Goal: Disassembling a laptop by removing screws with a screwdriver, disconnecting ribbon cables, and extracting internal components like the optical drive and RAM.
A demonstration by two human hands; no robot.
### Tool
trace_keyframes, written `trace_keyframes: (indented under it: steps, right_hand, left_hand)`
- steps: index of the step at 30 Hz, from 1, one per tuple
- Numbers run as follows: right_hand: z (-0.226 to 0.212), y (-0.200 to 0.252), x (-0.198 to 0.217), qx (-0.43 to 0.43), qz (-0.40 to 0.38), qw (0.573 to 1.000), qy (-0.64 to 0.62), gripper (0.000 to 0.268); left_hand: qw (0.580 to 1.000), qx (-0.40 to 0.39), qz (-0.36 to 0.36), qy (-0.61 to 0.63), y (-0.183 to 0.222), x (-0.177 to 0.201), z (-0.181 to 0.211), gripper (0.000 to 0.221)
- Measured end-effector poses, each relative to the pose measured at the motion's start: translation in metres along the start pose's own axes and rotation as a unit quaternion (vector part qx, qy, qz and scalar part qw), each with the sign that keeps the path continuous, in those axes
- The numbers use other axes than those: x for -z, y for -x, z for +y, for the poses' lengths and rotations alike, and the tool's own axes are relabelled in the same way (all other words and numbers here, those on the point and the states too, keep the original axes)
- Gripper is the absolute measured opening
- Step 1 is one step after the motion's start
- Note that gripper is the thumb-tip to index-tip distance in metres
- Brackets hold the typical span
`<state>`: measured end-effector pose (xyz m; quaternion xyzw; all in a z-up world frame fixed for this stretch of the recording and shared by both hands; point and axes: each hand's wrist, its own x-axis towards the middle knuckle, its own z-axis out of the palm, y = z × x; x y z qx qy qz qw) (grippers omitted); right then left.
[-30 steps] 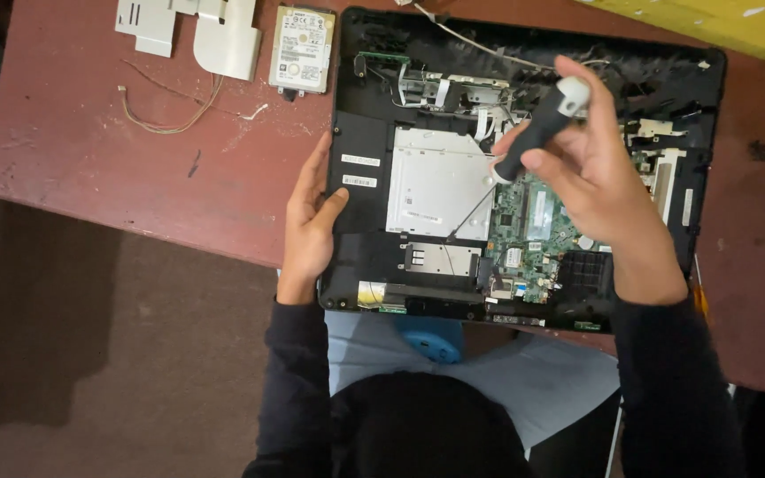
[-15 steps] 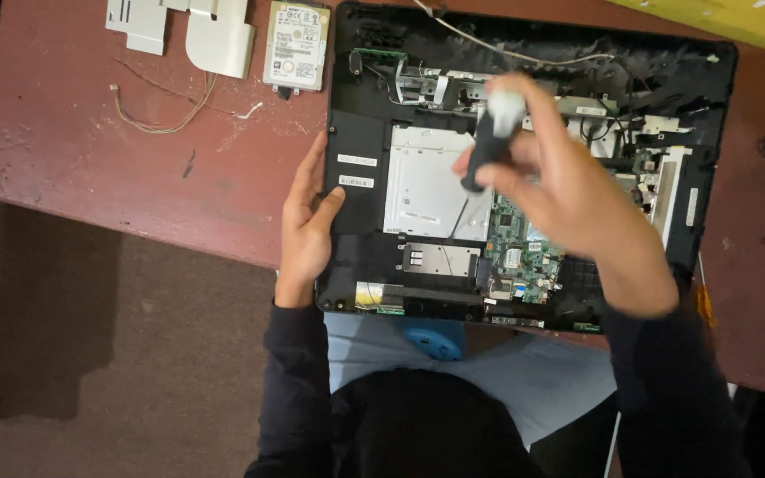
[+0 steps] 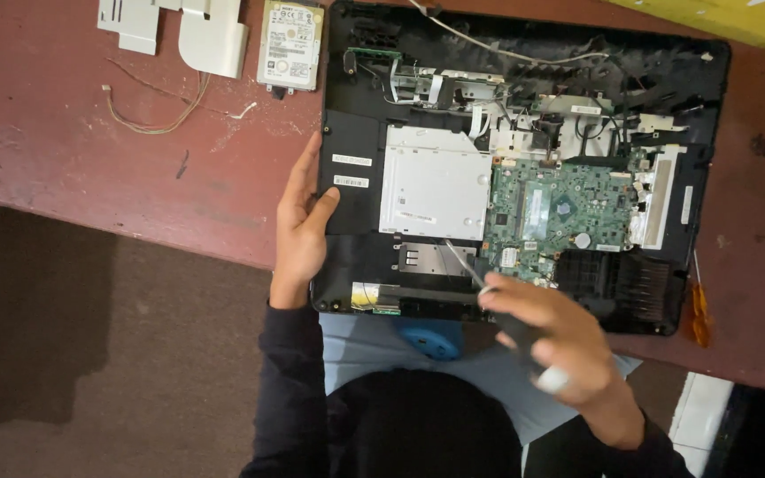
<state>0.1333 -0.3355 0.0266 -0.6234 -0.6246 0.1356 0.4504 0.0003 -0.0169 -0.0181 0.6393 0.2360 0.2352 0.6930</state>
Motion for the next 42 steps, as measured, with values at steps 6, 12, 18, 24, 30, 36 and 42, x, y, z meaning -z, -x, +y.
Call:
trace_keyframes:
  steps: [6, 12, 18, 24, 30, 36, 42]
  right_hand:
    - [-0.067, -0.052, 0.014, -0.069, 0.293, 0.953, -0.044, 0.044]
    - [-0.061, 0.003, 0.043, -0.14, 0.42, 0.893, 0.085, 0.034]
    - [-0.027, 0.111, 0.066, -0.202, 0.691, 0.692, 0.05, 0.039]
    - [0.004, 0.168, 0.078, -0.222, 0.659, 0.703, 0.15, 0.038]
    - [0.019, 0.151, 0.075, -0.278, 0.624, 0.713, 0.16, 0.036]
    - [0.037, 0.167, 0.094, -0.222, 0.636, 0.707, 0.217, 0.035]
    - [0.058, 0.19, 0.151, -0.238, 0.647, 0.688, 0.225, 0.033]
  left_hand:
    - [1.0, -0.009, -0.002, 0.002, -0.001, 0.001, -0.004, 0.057]
    - [1.0, -0.027, 0.003, -0.013, -0.002, -0.002, 0.003, 0.056]
    - [1.0, -0.014, 0.015, -0.016, -0.003, -0.004, -0.002, 0.062]
    - [0.992, -0.023, 0.022, -0.119, -0.003, -0.006, 0.003, 0.062]
    - [0.993, 0.006, 0.044, -0.111, -0.001, -0.007, 0.002, 0.063]
    - [0.992, 0.015, 0.057, -0.109, -0.005, -0.008, -0.001, 0.066]
    - [0.989, 0.029, 0.083, -0.12, -0.004, -0.012, -0.002, 0.07]
